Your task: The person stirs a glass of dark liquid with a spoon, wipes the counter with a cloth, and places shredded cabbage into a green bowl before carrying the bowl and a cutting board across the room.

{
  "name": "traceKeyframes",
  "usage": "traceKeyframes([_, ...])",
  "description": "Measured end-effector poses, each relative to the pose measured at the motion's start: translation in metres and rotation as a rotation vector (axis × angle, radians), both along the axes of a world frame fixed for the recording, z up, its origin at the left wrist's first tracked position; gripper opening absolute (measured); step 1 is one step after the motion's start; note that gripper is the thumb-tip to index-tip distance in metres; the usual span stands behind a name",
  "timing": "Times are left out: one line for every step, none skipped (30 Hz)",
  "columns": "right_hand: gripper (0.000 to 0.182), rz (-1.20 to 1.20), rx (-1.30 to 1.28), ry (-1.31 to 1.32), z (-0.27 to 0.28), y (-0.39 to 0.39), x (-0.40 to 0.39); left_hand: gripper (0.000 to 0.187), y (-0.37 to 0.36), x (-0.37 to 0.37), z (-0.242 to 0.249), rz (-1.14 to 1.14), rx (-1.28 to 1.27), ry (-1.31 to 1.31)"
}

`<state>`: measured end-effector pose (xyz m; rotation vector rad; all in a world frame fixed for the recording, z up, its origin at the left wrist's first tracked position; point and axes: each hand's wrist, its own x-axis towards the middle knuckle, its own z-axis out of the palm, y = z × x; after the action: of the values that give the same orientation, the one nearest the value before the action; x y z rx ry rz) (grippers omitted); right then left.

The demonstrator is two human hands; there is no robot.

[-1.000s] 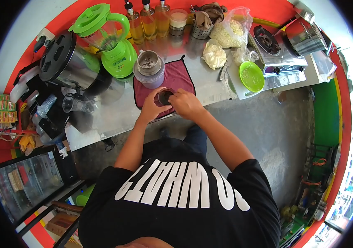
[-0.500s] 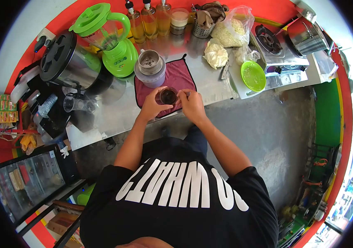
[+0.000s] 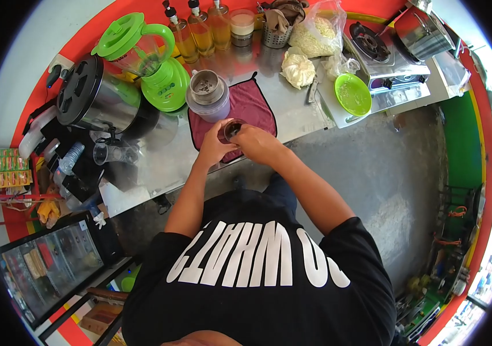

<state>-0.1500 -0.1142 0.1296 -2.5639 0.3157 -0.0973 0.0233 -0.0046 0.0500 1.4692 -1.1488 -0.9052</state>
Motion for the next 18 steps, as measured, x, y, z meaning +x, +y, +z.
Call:
traceKeyframes([0.013, 0.044, 0.007, 0.048, 0.000, 0.000, -0.002, 0.082, 0.001, 0.001, -0.002, -0.008, 0.004, -0.005])
traceKeyframes([0.013, 0.036, 0.011, 0.043, 0.002, -0.001, -0.006, 0.082, 0.000, 0.001, -0.004, -0.004, 0.002, -0.009])
traceKeyframes([0.013, 0.033, 0.042, 0.069, 0.010, -0.004, -0.009, 0.082, 0.000, 0.002, -0.006, 0.000, -0.001, -0.013])
traceKeyframes([0.013, 0.031, 0.070, 0.096, 0.021, -0.006, -0.010, 0.082, -0.001, 0.001, -0.004, -0.008, -0.001, -0.017])
traceKeyframes([0.013, 0.025, 0.069, 0.093, 0.031, -0.007, -0.009, 0.082, -0.001, 0.000, -0.002, 0.010, 0.002, -0.023])
traceKeyframes([0.014, -0.028, 0.054, 0.102, 0.041, -0.007, -0.009, 0.082, 0.000, -0.001, -0.002, 0.028, 0.006, -0.027])
traceKeyframes([0.016, -0.080, 0.040, 0.112, 0.046, -0.007, -0.008, 0.082, -0.001, -0.002, -0.001, 0.024, 0.004, -0.028])
traceKeyframes([0.016, -0.083, 0.038, 0.112, 0.045, -0.007, -0.006, 0.082, -0.001, -0.001, 0.000, 0.023, -0.001, -0.041])
traceKeyframes([0.015, -0.127, 0.009, 0.053, 0.042, -0.006, -0.002, 0.082, -0.001, -0.001, -0.001, 0.023, -0.006, -0.055])
traceKeyframes([0.013, -0.169, -0.021, -0.006, 0.041, -0.005, 0.001, 0.082, -0.001, -0.001, -0.002, 0.021, -0.007, -0.055])
traceKeyframes([0.013, -0.170, -0.023, -0.007, 0.040, -0.003, 0.004, 0.082, -0.001, -0.001, -0.003, 0.020, -0.008, -0.038])
traceKeyframes([0.013, -0.114, -0.027, -0.043, 0.041, 0.000, 0.006, 0.082, -0.001, -0.001, -0.008, 0.018, -0.009, -0.020])
traceKeyframes([0.012, -0.058, -0.032, -0.078, 0.042, 0.003, 0.007, 0.082, -0.002, 0.001, -0.016, 0.017, -0.010, -0.021])
traceKeyframes([0.012, -0.058, -0.033, -0.078, 0.038, 0.005, 0.006, 0.082, -0.002, 0.002, -0.022, 0.005, 0.003, 0.065])
traceKeyframes([0.011, -0.006, -0.024, -0.041, 0.034, 0.008, 0.006, 0.082, -0.003, 0.002, -0.019, -0.007, 0.016, 0.152])
traceKeyframes([0.009, 0.048, -0.016, -0.005, 0.030, 0.008, 0.005, 0.082, -0.003, 0.001, -0.015, -0.006, 0.014, 0.152])
traceKeyframes([0.009, 0.050, -0.018, -0.004, 0.028, 0.006, 0.002, 0.082, -0.002, 0.001, -0.012, 0.000, -0.007, 0.062])
traceKeyframes([0.010, 0.063, 0.001, 0.032, 0.033, 0.003, -0.002, 0.082, -0.001, 0.001, -0.006, 0.007, -0.027, -0.027])
